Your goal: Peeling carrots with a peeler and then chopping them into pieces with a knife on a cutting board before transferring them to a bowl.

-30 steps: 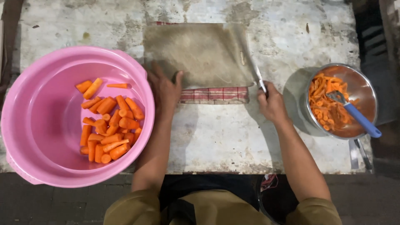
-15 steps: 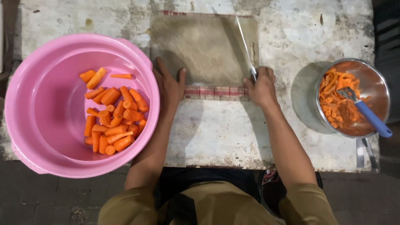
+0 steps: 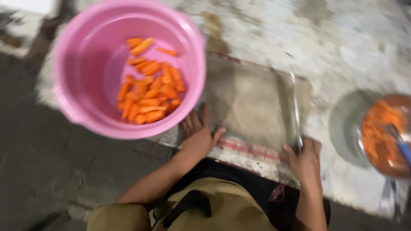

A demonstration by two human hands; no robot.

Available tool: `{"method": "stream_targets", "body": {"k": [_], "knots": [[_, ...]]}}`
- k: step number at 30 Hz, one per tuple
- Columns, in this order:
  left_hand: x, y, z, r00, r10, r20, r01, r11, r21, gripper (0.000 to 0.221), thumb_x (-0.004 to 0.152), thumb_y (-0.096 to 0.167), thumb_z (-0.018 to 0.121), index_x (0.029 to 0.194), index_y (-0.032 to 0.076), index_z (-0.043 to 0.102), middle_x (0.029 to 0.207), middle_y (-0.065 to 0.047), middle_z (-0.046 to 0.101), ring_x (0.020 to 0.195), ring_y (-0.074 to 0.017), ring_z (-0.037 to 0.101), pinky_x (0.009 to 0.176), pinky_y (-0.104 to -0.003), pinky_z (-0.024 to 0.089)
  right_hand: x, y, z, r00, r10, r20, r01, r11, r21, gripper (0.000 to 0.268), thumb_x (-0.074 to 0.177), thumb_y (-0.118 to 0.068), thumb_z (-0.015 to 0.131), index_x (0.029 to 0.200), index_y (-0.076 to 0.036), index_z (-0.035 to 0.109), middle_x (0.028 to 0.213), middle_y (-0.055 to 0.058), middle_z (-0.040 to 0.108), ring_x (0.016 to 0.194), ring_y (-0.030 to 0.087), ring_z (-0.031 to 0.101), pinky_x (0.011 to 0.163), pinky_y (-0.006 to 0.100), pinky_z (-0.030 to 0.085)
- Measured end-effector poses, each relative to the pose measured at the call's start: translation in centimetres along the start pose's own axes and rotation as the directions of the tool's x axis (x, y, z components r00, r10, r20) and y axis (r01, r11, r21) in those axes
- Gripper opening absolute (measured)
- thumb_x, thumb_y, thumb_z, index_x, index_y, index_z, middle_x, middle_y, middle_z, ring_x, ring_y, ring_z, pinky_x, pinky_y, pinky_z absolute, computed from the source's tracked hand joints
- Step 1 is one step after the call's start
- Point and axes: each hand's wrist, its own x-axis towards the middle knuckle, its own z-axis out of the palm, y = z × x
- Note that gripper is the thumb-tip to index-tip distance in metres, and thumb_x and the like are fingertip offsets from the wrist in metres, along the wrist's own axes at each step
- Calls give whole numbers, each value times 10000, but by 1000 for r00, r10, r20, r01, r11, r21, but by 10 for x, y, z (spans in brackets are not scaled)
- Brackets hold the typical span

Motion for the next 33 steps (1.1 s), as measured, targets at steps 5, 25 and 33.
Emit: {"method": "stream_targets", "body": {"k": [5, 25, 33], "knots": [[-43, -16, -50, 919, 155, 361, -109, 984, -144, 837, 958, 536, 492, 1543, 58, 130, 1552, -381, -81, 1437, -542, -71, 1093, -672, 139, -15, 32, 7, 994, -94, -56, 95, 995, 28, 589, 863, -307, 684, 1310, 51, 545, 1285, 228, 446, 1102, 387, 547, 1006, 433, 422], [232, -125, -83, 872, 456, 179, -480, 722, 499, 306, 873, 79, 576, 1121, 191, 716, 1093, -62, 728, 896, -334, 729, 701, -488, 588, 20, -35, 55, 982, -182, -44, 75, 168, 983, 577, 948, -149, 517, 1487, -216, 322, 705, 155, 439, 415, 199, 442, 309, 263, 356], [57, -14, -202, 816, 560, -146, -521, 820, 235, 311, 920, -113, 648, 782, 165, 658, 695, 26, 654, 622, -165, 594, 603, -317, 492, 22, -30, 52, 943, -333, -11, 22, 31, 999, 616, 989, -134, 511, 1551, -178, 262, 761, 187, 467, 482, 244, 476, 377, 318, 414]]}}
